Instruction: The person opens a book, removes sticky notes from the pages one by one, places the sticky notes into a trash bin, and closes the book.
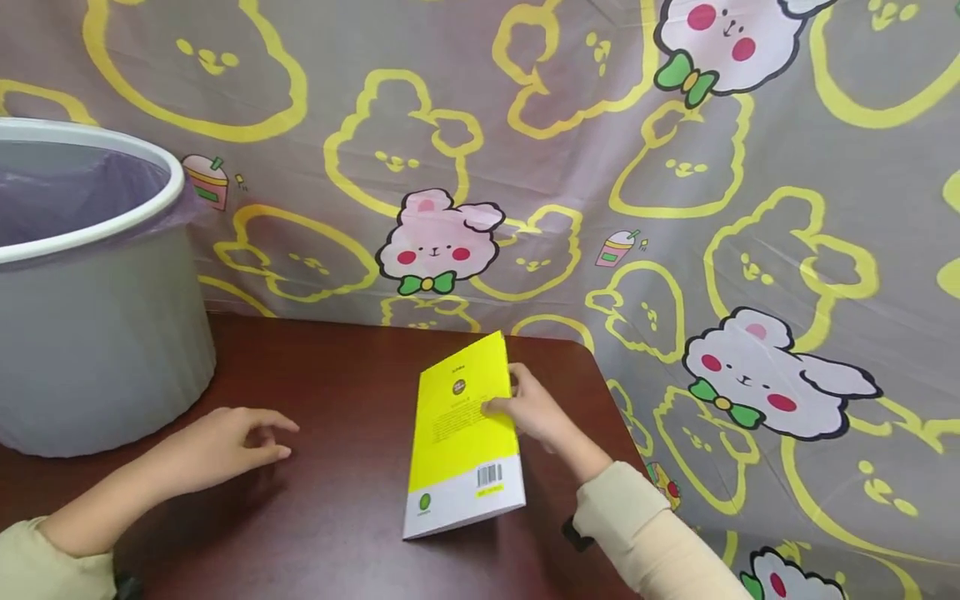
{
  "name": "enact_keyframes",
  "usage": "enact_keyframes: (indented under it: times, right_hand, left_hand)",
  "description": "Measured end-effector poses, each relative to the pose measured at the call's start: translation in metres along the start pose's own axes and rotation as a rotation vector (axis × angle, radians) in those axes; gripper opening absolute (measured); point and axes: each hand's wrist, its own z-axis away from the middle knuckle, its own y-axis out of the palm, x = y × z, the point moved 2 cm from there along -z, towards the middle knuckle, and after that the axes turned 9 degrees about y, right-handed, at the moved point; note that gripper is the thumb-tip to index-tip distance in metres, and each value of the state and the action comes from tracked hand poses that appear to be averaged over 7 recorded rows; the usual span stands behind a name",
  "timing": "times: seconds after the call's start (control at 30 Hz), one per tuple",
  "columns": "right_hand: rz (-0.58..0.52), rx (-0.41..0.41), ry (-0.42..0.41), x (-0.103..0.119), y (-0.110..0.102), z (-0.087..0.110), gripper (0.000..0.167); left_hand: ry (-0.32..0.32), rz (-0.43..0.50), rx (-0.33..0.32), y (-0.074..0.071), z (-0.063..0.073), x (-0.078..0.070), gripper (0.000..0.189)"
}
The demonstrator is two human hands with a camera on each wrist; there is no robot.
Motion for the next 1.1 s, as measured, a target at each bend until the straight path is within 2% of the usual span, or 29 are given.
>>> enact_keyframes:
  times: [0.1, 0.2, 0.3, 0.4, 0.47, 0.57, 0.7, 0.77, 0.9, 1.1]
  right_hand:
    - [0.161, -0.052, -0.033, 0.022, -0.022, 0.005, 0.065]
    - [0.465, -0.104, -0.048, 0.05, -0.03, 0.0, 0.068]
    - [0.776, -0.116, 0.003, 0.074, -0.016, -0.013, 0.08]
    - [0.92, -0.055, 0.079, 0.084, 0.021, -0.033, 0.091]
    - [0.934, -0.001, 0.123, 0.083, 0.054, -0.047, 0.094]
    - [0.902, 0.06, 0.145, 0.073, 0.105, -0.063, 0.094]
    - [0.877, 0.088, 0.154, 0.055, 0.159, -0.072, 0.093]
    - [0.876, 0.077, 0.154, 0.051, 0.175, -0.075, 0.091]
    - [0.822, 0.049, 0.135, 0.053, 0.192, -0.08, 0.087]
    - [0.754, 0.081, 0.184, 0.041, 0.215, -0.08, 0.085]
  left_hand:
    - [0.001, -0.014, -0.043, -0.015, 0.01, 0.004, 0.033]
    - [-0.009, -0.035, -0.082, -0.028, 0.02, 0.007, 0.03]
    - [-0.008, -0.05, -0.113, -0.035, 0.025, 0.008, 0.029]
    - [-0.01, -0.046, -0.134, -0.036, 0.029, 0.008, 0.029]
    - [-0.019, -0.033, -0.137, -0.033, 0.031, 0.008, 0.028]
    - [-0.036, -0.024, -0.141, -0.028, 0.033, 0.009, 0.027]
    - [-0.034, -0.018, -0.157, -0.025, 0.031, 0.009, 0.025]
    - [-0.015, -0.013, -0.164, -0.024, 0.027, 0.008, 0.025]
    - [0.018, 0.004, -0.181, -0.023, 0.018, 0.005, 0.025]
    - [0.007, 0.05, -0.17, -0.009, 0.012, 0.004, 0.023]
